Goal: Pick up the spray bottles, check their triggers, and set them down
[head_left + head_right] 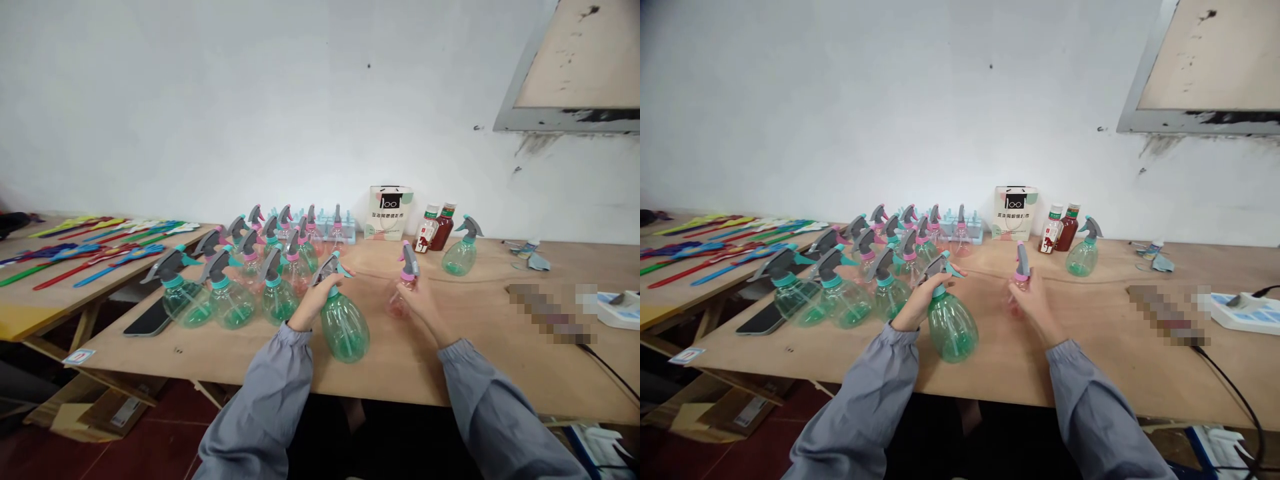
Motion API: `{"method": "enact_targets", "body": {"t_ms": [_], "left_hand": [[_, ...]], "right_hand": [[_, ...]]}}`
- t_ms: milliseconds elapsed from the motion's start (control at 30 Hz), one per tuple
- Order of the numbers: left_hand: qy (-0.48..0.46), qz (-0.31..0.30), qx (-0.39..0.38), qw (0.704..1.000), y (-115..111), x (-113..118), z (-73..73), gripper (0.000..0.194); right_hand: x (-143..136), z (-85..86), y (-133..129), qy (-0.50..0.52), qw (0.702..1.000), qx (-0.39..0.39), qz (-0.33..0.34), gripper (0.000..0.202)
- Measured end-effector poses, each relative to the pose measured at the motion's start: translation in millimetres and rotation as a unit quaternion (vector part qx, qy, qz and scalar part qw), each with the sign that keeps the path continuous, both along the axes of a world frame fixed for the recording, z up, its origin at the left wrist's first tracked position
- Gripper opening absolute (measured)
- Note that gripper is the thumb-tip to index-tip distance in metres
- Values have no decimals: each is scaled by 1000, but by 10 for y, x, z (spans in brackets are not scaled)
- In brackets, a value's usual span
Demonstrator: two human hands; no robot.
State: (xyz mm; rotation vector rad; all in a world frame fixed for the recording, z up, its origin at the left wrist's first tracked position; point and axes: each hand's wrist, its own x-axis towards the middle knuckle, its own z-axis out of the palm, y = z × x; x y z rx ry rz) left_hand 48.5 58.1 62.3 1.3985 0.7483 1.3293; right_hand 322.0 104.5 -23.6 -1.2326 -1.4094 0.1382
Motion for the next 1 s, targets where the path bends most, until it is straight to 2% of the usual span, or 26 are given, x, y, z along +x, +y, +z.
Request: {"method": "enact_targets", "body": {"t_ms": [133,333,500,667,833,867,1000], "left_hand": [[-45,-78,-5,996,35,0,-28,20],[-92,-24,-17,995,51,44,5,9],[-81,-103,-1,991,8,55,87,17],[-73,-48,-21,996,-21,43,96,13],[-8,-113,1,994,-58,48,99,14],[-12,-108,4,994,-60,55,100,14],[-50,-19,-8,999,-40,73,97,13]], "right_hand": [[-260,28,-90,5,1000,-10,-13,25],[-286,51,-176,8,1000,2,-7,28],[-283,45,-199,4,1000,16,-5,28],[-285,23,-214,12,1000,20,5,32],[-285,23,-229,4,1000,15,-3,32],[-287,26,-233,2,1000,12,-3,32],[-300,45,-257,3,1000,11,0,33]]}}
